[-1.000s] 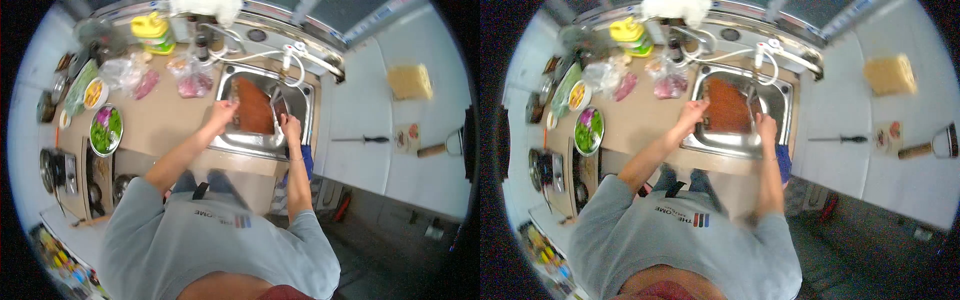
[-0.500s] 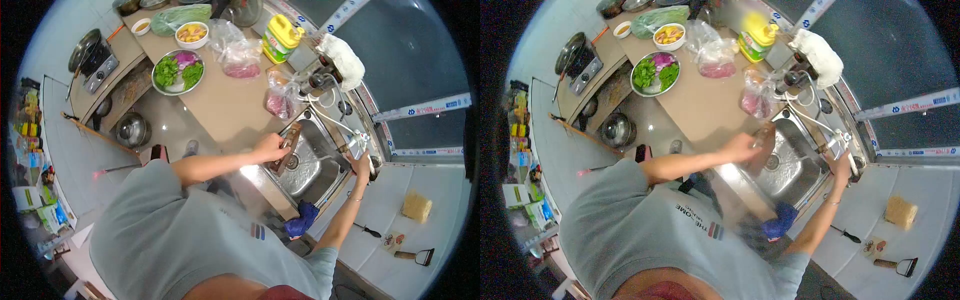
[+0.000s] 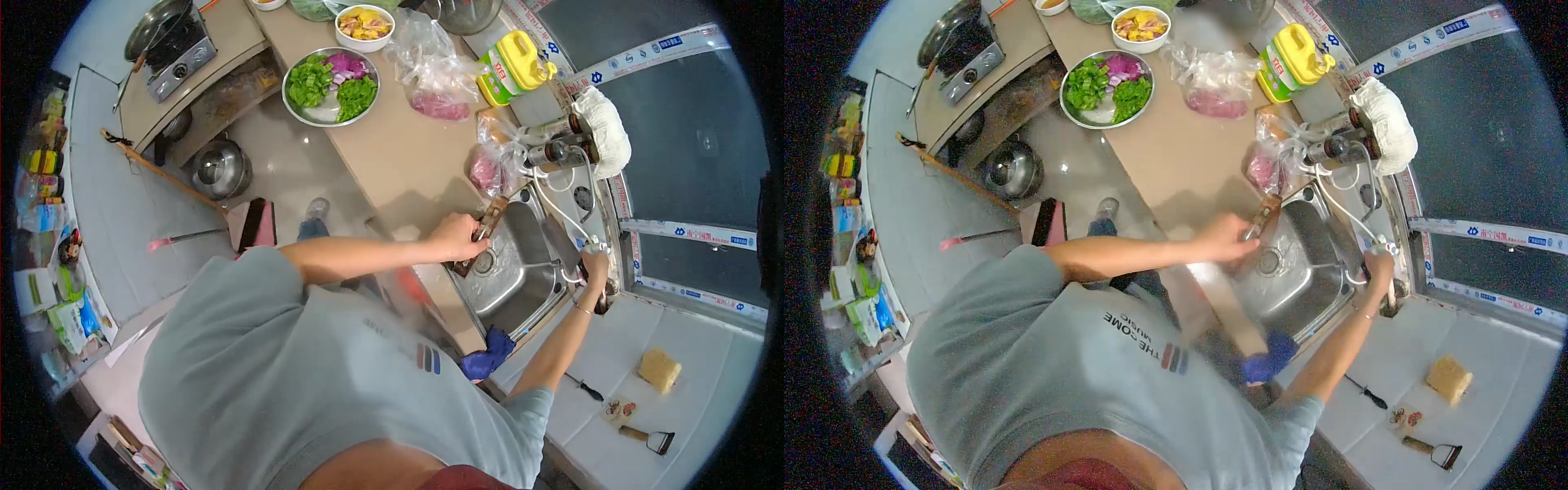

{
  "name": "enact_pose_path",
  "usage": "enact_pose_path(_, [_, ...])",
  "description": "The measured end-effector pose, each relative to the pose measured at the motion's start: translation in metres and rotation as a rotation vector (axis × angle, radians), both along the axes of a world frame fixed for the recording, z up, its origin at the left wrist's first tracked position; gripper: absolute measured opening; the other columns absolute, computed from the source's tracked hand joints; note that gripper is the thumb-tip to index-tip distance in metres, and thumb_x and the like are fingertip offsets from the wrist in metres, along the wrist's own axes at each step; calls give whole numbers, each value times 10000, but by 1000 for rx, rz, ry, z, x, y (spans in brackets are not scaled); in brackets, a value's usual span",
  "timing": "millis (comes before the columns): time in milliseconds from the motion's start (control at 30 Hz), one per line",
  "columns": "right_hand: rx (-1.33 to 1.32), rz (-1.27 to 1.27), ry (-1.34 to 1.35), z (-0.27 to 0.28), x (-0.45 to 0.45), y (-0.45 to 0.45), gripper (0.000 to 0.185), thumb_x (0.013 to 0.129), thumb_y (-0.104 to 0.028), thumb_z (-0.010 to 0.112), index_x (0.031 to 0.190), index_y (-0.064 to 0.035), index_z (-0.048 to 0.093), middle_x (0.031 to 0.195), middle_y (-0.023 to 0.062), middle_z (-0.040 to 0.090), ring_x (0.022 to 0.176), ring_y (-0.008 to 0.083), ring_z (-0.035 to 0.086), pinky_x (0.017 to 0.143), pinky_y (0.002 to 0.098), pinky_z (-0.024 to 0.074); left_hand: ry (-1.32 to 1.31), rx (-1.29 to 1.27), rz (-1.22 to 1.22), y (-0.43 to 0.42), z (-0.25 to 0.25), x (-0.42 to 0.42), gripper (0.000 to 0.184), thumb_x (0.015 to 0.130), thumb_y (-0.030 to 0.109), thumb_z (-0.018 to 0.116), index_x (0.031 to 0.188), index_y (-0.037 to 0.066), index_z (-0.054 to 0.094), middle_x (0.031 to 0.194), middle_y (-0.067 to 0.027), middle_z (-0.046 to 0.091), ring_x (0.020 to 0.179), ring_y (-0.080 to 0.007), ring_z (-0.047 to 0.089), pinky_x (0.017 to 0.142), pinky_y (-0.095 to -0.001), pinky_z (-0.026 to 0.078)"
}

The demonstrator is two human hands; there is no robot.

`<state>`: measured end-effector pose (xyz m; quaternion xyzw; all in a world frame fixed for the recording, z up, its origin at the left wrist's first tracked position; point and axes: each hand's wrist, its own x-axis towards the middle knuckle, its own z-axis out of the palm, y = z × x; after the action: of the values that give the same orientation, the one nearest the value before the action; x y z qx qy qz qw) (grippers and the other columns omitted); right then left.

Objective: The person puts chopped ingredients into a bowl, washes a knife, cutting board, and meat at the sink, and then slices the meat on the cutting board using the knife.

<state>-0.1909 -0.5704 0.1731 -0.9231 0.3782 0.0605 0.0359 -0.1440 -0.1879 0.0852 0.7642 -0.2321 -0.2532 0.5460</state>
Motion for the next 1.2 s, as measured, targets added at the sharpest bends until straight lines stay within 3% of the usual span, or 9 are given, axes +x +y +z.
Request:
enact_pose_path(133, [149,-89,7,0,-9,-8,472,822,-365,632,730,97,608,543,164,586,451,245,607,474,407,463,-53,-64,22,-5,-8,-5,289,797,321,642,837,37,678,614,-149,623,570,-268,620,574,-411,477])
enact_pose_path(233, [540,-154,164,13,-21,22,444,943,-380,488,953,55,574,530,86,544,430,174,538,398,310,386,9,-42,9,0,-17,2,324,765,348,671,799,26,679,638,-173,627,577,-272,624,577,-407,479])
enact_pose_path(300, [764,-214,-93,13,-38,69,443,951,-436,467,914,-13,591,491,6,445,407,98,446,374,250,324,21,-44,-27,8,-10,7,300,783,327,665,826,30,681,656,-145,642,582,-240,621,572,-386,478])
enact_pose_path(500, [31,163,-385,-22,-75,170,369,945,-339,490,995,-26,679,718,279,582,601,393,571,611,428,467,612,-143,-34,83,-35,64,270,923,327,573,1052,102,646,849,41,617,700,-64,548,624,-265,473])
enact_pose_path(633, [141,221,-518,-43,-71,251,270,896,-201,590,1155,-161,656,683,169,615,535,251,566,530,355,450,690,-174,-20,144,-72,106,299,964,373,476,919,113,617,758,62,543,632,-56,456,584,-262,413])
enact_pose_path(867, [160,553,-593,-111,-27,332,369,739,-181,738,1094,-125,653,738,109,587,697,297,570,639,409,453,305,193,151,181,-103,141,323,980,266,417,982,-3,596,728,-67,609,659,-166,580,632,-337,481])
enact_pose_path(967, [169,588,-625,-121,-14,342,340,713,-200,758,1019,-75,678,729,117,545,690,278,544,623,379,439,-167,306,169,191,-108,145,314,963,263,437,915,12,619,695,-154,623,649,-280,627,627,-408,486])
enact_pose_path(1033, [141,610,-593,-115,-6,344,288,725,-184,748,972,-60,671,755,125,548,719,285,545,636,385,439,-436,716,53,198,-82,149,269,922,247,496,856,26,635,701,-210,615,665,-371,624,609,-453,479])
enact_pose_path(1200, [147,548,-625,-99,76,324,149,778,-135,692,835,-12,628,860,157,565,834,330,545,698,427,441,-438,435,80,187,-24,163,206,866,222,581,834,23,619,754,-192,615,717,-403,601,628,-467,477])
